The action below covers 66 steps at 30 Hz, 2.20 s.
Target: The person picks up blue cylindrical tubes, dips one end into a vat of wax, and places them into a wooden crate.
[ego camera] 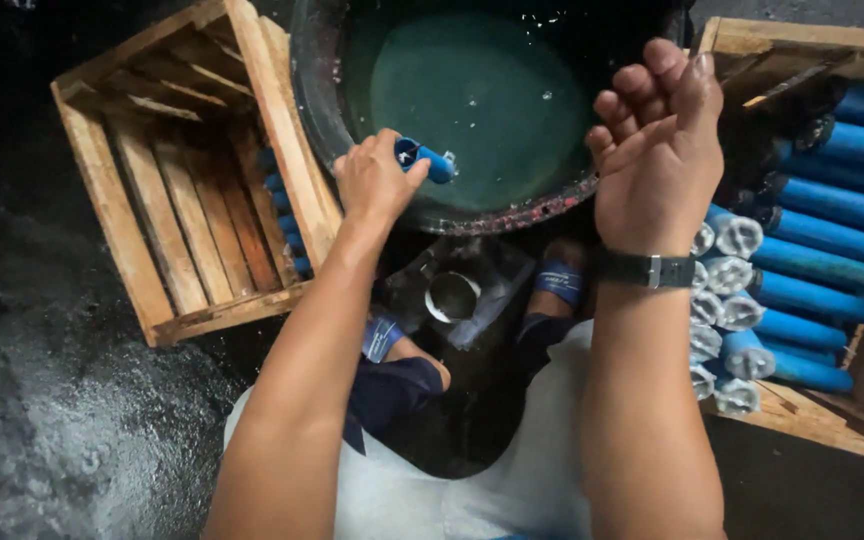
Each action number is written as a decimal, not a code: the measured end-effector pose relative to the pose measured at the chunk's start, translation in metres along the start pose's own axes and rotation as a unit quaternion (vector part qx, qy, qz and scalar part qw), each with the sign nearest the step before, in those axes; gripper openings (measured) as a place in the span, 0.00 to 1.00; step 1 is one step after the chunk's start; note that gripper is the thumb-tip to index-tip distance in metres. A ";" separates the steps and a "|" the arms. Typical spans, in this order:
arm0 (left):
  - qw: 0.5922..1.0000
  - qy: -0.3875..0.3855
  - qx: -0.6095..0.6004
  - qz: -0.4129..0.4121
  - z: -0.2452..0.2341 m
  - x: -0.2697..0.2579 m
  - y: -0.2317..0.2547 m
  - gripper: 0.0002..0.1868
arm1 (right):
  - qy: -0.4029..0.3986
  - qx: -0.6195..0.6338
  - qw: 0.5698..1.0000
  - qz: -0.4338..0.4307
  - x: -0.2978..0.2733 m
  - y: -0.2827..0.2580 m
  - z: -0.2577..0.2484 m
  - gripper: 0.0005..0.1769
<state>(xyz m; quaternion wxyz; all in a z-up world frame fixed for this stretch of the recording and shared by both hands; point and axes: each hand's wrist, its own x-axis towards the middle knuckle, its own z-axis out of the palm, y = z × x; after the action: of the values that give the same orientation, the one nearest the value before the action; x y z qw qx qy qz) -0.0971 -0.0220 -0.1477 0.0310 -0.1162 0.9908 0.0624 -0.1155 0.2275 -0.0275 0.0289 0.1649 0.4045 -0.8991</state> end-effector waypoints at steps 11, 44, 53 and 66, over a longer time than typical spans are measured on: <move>0.985 0.101 -0.092 0.102 -0.100 -0.063 0.012 0.17 | 0.050 -0.009 0.999 0.007 0.003 0.004 -0.004 0.16; 1.000 -0.002 -0.024 0.010 0.122 -0.190 -0.029 0.26 | -0.069 0.014 0.997 -0.034 0.027 0.023 -0.039 0.14; 0.998 0.002 -0.048 0.035 0.048 -0.191 -0.015 0.25 | -0.054 0.020 0.998 -0.006 0.028 0.020 -0.039 0.16; 0.998 0.021 -0.043 0.034 0.007 -0.198 -0.012 0.23 | -0.006 0.001 1.000 -0.016 0.014 0.012 -0.021 0.16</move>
<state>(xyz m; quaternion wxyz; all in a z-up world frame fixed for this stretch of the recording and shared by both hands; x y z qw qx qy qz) 0.0980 0.0121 -0.1413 0.0032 -0.0846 0.9910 0.1035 -0.1208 0.2358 -0.0533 0.0165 0.1528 0.4064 -0.9007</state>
